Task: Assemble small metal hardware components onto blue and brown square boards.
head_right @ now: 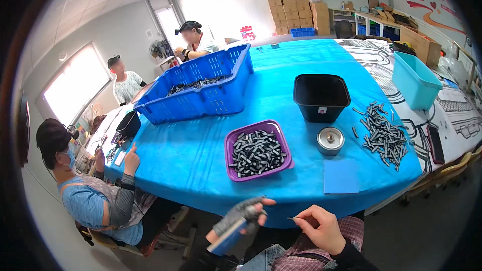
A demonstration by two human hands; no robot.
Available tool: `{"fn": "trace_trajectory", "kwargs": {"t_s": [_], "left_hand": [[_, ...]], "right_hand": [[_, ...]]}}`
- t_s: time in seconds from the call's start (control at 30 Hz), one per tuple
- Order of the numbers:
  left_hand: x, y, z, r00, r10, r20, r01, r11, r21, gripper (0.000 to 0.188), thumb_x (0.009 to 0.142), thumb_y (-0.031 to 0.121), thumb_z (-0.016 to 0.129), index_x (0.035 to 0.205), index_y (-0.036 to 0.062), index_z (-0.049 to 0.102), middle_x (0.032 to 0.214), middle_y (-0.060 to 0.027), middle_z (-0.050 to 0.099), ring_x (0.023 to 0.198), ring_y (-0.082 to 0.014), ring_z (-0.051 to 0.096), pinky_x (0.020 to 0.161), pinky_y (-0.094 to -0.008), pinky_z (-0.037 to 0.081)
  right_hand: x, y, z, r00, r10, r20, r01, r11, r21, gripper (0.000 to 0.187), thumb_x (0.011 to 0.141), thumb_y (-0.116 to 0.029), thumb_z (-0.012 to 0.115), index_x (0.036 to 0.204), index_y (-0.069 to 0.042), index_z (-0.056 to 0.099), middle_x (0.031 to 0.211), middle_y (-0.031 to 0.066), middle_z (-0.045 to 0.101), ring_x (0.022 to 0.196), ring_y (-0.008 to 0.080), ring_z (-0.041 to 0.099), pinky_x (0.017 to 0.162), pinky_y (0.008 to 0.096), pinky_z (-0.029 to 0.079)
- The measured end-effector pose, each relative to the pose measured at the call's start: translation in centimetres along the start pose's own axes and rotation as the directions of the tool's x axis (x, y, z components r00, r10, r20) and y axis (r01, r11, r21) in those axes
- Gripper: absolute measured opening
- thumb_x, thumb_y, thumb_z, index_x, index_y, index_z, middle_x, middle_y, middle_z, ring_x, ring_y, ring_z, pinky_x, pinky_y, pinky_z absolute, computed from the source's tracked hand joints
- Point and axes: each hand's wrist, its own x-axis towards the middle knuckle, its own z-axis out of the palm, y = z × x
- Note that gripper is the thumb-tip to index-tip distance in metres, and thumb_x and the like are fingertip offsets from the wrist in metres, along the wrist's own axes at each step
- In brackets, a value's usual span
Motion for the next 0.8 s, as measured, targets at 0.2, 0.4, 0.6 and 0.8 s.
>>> {"fn": "trace_trajectory", "kwargs": {"t_s": [0.2,0.4,0.6,0.8], "left_hand": [[0.2,-0.8,0.8,0.995,0.07,0.075,-0.085,0.971,0.225,0.04,0.087,0.023,0.061,0.122,0.0055,0.053,0.083,-0.0024,0.062,0.055,-0.0008,0.049,0.047,-0.0134,0.035],[0.1,0.7,-1.1,0.991,0.125,-0.043,-0.119,0.987,0.112,0.038,0.089,0.022,0.059,0.123,0.0079,0.051,0.08,-0.0048,0.063,0.056,-0.0029,0.052,0.044,-0.0149,0.038],[-1.1,13.3,-13.1,0.745,0.624,-0.237,-0.642,0.767,0.004,0.049,0.094,0.032,0.05,0.137,0.0186,0.033,0.071,-0.0073,0.059,0.034,-0.0085,0.039,0.03,-0.0226,0.03],[-6.5,29.3,-27.0,0.533,0.677,-0.507,-0.709,0.685,0.169,0.042,0.094,0.032,0.05,0.132,0.0178,0.04,0.072,-0.0058,0.06,0.035,-0.0092,0.04,0.032,-0.0216,0.031]], "right_hand": [[2.4,-1.0,2.5,0.989,-0.105,0.103,0.112,0.992,-0.063,0.009,0.08,-0.006,0.067,0.084,0.0,0.061,0.076,0.0048,0.059,0.06,0.0086,0.058,0.053,0.0219,0.045],[3.1,-1.2,3.4,0.983,-0.117,0.142,0.127,0.99,-0.067,0.009,0.079,-0.003,0.068,0.083,0.0,0.061,0.075,0.0053,0.06,0.06,0.0084,0.057,0.053,0.0214,0.044],[3.3,-1.0,3.0,0.983,-0.11,0.145,0.128,0.984,-0.12,0.008,0.079,-0.004,0.068,0.082,0.0,0.061,0.075,0.0054,0.059,0.058,0.0089,0.056,0.052,0.021,0.043],[2.8,-0.7,2.9,0.983,-0.097,0.155,0.116,0.986,-0.122,0.011,0.08,-0.009,0.068,0.084,-0.001,0.063,0.073,0.0056,0.059,0.055,0.011,0.056,0.05,0.0225,0.044]]}}
